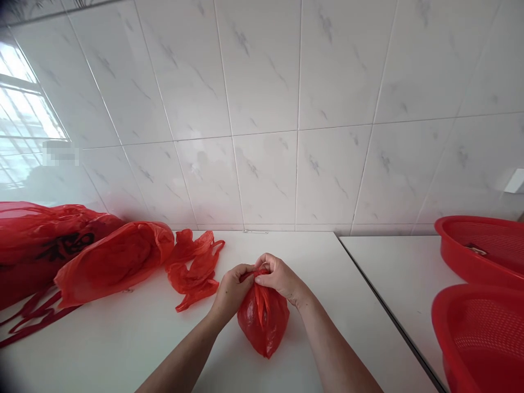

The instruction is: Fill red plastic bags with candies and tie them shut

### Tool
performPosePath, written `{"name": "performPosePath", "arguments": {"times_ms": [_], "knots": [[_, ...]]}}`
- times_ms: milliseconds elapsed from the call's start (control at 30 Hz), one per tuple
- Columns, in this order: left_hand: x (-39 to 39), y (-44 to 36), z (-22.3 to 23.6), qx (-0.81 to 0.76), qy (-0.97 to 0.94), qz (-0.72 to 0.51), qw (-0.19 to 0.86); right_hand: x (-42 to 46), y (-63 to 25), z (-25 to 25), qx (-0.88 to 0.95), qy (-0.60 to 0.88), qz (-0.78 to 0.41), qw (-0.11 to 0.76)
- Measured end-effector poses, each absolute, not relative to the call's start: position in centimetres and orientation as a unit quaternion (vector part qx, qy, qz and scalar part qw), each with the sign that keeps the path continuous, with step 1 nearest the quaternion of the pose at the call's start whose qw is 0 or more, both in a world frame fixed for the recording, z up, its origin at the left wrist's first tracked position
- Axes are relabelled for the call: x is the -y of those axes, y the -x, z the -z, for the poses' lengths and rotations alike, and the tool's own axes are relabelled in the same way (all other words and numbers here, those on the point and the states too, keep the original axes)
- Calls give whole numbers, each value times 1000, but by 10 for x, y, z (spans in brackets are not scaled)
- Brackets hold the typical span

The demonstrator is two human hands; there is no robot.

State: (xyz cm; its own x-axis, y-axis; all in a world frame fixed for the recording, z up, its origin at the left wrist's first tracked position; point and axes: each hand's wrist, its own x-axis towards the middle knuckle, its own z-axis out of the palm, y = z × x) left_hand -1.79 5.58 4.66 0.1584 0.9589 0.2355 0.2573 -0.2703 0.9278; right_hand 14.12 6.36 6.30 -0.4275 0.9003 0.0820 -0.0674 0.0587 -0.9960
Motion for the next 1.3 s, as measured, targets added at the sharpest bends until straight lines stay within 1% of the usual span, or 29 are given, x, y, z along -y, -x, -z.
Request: {"name": "performPosePath", "arguments": {"times_ms": [133,233,300,433,500,600,667,800,900,1100,1233,1300], "knots": [[-58,18,-45,-498,-695,-406,322,-67,-139,-59,642,401,-520,396],[-60,18,-43,-505,-705,-383,318,-69,-134,-54,657,466,-433,405],[-60,18,-42,-506,-705,-381,319,-70,-131,-51,655,493,-397,413],[-59,18,-40,-505,-704,-406,291,-69,-130,-52,656,483,-413,407],[-56,18,-40,-499,-710,-421,264,-68,-133,-55,645,461,-460,399],[-52,17,-40,-485,-733,-425,217,-68,-138,-57,582,430,-557,408],[-49,15,-39,-469,-754,-423,182,-71,-140,-55,544,429,-583,425],[-38,6,-34,-396,-821,-396,116,-83,-142,-42,507,470,-543,477],[-30,-2,-30,-360,-851,-370,95,-90,-150,-32,485,511,-500,503],[-25,-6,-27,-387,-836,-382,78,-95,-182,-10,463,579,-424,521],[-34,0,-24,-427,-830,-341,112,-103,-193,5,464,608,-401,503],[-38,5,-26,-431,-825,-340,135,-107,-194,9,481,612,-397,486]]}}
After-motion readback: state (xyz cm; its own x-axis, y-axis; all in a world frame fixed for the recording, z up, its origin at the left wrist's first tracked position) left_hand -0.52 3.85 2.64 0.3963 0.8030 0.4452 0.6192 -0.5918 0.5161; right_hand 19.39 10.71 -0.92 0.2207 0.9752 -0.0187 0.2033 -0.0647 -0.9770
